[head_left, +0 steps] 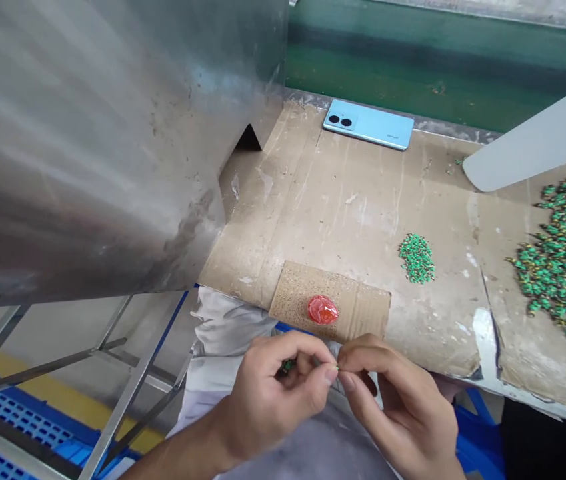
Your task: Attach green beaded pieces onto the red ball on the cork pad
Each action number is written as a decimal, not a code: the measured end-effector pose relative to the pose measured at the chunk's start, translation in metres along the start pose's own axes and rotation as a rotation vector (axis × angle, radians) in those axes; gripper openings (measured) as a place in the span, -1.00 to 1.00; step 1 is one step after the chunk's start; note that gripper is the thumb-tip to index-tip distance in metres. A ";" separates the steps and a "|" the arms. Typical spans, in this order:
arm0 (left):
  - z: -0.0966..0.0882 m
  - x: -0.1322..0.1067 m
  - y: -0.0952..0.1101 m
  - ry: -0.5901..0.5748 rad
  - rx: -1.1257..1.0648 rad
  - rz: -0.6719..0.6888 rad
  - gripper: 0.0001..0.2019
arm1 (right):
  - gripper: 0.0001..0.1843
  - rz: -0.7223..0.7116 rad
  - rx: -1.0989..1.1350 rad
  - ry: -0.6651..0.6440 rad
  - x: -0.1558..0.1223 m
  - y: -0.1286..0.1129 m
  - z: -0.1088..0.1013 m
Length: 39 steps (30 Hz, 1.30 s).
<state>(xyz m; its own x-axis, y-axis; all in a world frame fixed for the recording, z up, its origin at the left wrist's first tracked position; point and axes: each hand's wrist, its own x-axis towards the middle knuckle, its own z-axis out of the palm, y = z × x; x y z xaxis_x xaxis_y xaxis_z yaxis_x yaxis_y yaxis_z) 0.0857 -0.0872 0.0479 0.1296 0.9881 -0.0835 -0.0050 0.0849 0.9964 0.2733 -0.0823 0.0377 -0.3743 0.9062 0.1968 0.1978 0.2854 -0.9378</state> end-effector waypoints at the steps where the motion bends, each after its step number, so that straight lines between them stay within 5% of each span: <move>1: -0.001 -0.001 -0.001 -0.006 -0.012 -0.021 -0.94 | -0.81 0.004 -0.014 0.009 0.001 -0.001 0.000; 4: -0.005 -0.003 -0.003 0.018 -0.141 -0.128 -0.94 | -0.84 0.021 -0.118 0.081 0.007 -0.001 -0.001; 9: -0.022 0.000 0.006 0.065 -0.829 -0.301 -0.90 | -0.87 0.035 -0.395 0.133 0.021 0.002 -0.008; 11: -0.029 0.003 0.011 0.107 -0.930 -0.349 -0.85 | -0.88 0.019 -0.459 0.104 0.026 0.003 -0.009; 18: -0.047 0.003 0.008 0.202 -0.850 -0.272 -0.75 | -0.87 -0.038 -0.552 0.053 0.032 0.002 -0.006; 31: -0.043 0.004 -0.001 0.130 -0.861 -0.353 -0.79 | -0.84 -0.036 -0.528 -0.002 0.034 0.000 -0.008; 39: -0.044 0.003 0.000 0.085 -0.818 -0.370 -0.86 | -0.85 -0.032 -0.523 0.092 0.021 0.003 -0.024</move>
<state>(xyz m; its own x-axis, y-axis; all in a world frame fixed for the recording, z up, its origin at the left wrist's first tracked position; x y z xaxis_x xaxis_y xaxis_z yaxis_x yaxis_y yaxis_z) 0.0429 -0.0788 0.0474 0.1892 0.8830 -0.4296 -0.6855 0.4320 0.5860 0.2880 -0.0551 0.0453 -0.3111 0.9114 0.2695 0.6220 0.4097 -0.6673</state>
